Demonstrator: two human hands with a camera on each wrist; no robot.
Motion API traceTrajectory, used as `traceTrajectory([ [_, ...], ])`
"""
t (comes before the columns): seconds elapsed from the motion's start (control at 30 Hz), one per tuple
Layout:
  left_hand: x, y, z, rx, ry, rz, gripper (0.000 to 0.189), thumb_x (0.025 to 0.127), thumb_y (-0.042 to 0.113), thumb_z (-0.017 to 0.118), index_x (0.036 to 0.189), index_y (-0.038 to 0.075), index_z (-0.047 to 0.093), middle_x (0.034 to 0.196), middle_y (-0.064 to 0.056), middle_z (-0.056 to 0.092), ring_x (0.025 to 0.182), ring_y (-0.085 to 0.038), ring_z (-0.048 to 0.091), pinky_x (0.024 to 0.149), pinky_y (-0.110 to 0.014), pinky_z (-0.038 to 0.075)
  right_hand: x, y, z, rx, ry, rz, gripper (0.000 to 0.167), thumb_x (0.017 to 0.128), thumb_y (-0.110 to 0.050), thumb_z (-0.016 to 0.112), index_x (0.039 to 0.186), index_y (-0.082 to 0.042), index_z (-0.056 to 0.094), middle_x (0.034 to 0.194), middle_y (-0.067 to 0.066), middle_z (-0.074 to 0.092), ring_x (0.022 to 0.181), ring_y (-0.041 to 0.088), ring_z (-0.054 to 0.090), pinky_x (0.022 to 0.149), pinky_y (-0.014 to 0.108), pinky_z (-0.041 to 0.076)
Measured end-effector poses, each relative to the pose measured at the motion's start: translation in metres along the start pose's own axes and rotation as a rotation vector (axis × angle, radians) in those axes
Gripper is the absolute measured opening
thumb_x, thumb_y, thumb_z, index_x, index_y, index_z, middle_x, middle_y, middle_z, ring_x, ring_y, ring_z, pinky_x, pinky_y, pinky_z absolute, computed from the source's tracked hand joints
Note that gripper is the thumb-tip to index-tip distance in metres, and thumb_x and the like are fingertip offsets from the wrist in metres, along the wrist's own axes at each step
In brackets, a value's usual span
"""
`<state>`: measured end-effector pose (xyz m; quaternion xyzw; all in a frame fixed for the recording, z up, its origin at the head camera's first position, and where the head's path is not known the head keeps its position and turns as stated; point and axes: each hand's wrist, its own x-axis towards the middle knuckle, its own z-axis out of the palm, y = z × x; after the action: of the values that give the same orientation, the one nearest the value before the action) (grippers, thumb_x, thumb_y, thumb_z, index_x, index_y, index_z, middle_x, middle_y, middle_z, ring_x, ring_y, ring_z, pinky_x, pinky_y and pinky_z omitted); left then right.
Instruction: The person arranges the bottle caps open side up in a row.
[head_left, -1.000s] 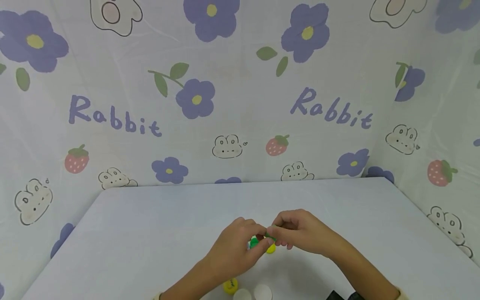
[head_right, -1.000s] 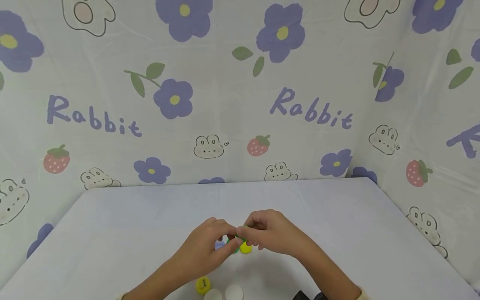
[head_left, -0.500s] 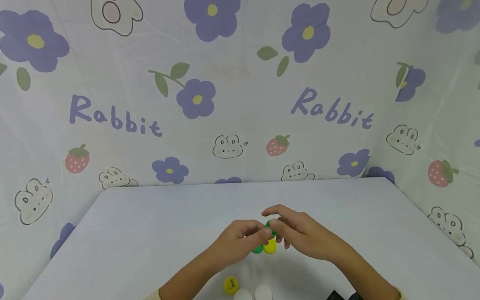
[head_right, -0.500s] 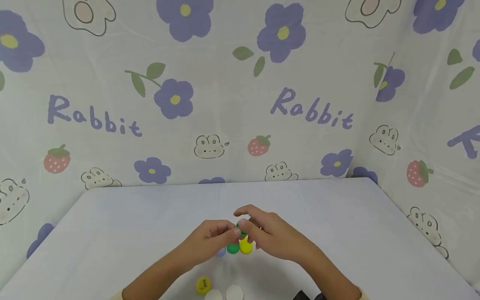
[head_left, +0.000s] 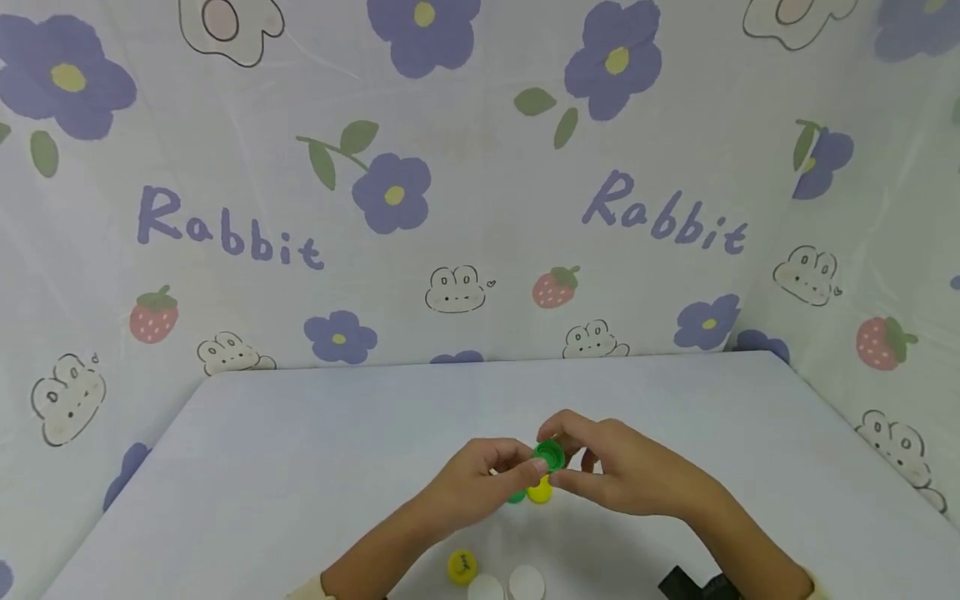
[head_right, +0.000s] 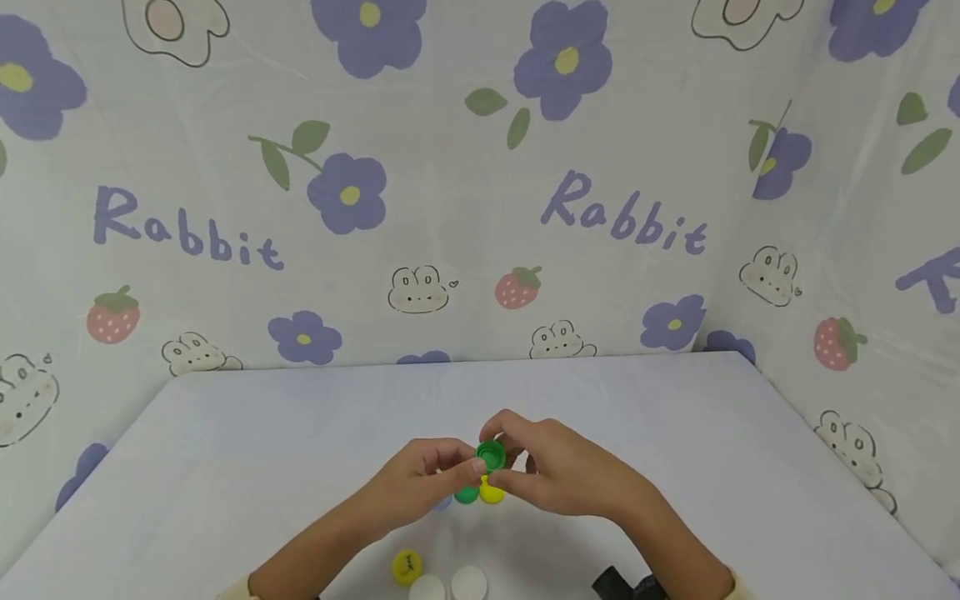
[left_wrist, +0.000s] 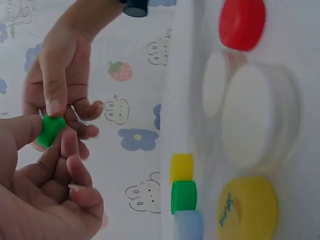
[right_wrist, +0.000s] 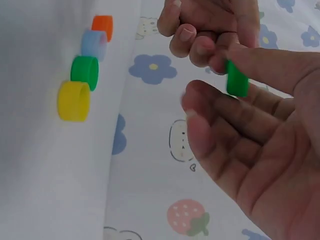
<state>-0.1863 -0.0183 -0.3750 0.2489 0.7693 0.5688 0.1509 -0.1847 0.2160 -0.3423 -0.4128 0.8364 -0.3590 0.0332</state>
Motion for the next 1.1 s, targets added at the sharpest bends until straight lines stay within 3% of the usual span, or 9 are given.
traceTrajectory([
  [0.2,0.006,-0.002,0.008,0.438,0.181,0.153,0.024,0.091,0.036,0.079,0.107,0.018,0.074,0.093,0.013,0.063,0.092,-0.012,0.057,0.079,-0.027,0.049,0.002,0.001,-0.002,-0.177,0.063,0.040,0.025,0.090,-0.021,0.082,0.110,-0.018,0.067,0.078,-0.016,0.057,0.069,0.006,0.053,0.062,0.025,0.049],
  [0.33,0.008,0.001,0.010,0.598,0.239,0.211,0.029,0.085,0.035,0.086,0.106,0.018,0.075,0.092,0.014,0.062,0.092,-0.008,0.054,0.079,-0.024,0.049,0.002,-0.001,-0.002,-0.222,0.047,0.065,0.025,0.087,-0.016,0.083,0.107,-0.014,0.069,0.076,-0.017,0.056,0.067,0.004,0.052,0.061,0.025,0.048],
  [0.53,0.013,-0.004,0.015,0.719,0.159,0.181,0.026,0.083,0.037,0.087,0.099,0.019,0.077,0.091,0.012,0.065,0.091,-0.006,0.052,0.077,-0.020,0.048,0.000,0.003,0.000,-0.195,-0.068,0.152,0.021,0.086,-0.014,0.083,0.103,-0.013,0.069,0.071,-0.016,0.057,0.063,0.001,0.051,0.059,0.024,0.049],
  [0.73,0.019,-0.019,0.022,0.807,0.061,0.223,0.021,0.082,0.035,0.088,0.094,0.021,0.079,0.085,0.013,0.063,0.085,-0.004,0.049,0.071,-0.015,0.044,0.001,0.013,0.011,-0.217,-0.172,0.203,0.023,0.080,-0.009,0.085,0.095,-0.016,0.068,0.063,-0.013,0.052,0.057,0.000,0.045,0.054,0.022,0.043],
  [1.1,0.036,-0.024,0.028,0.902,-0.050,0.175,0.018,0.080,0.030,0.088,0.097,0.025,0.082,0.081,0.012,0.048,0.076,-0.006,0.040,0.060,-0.017,0.035,0.006,0.029,0.023,-0.249,-0.190,0.218,0.019,0.075,-0.003,0.083,0.081,-0.012,0.067,0.063,-0.014,0.050,0.056,0.001,0.042,0.054,0.023,0.042],
])
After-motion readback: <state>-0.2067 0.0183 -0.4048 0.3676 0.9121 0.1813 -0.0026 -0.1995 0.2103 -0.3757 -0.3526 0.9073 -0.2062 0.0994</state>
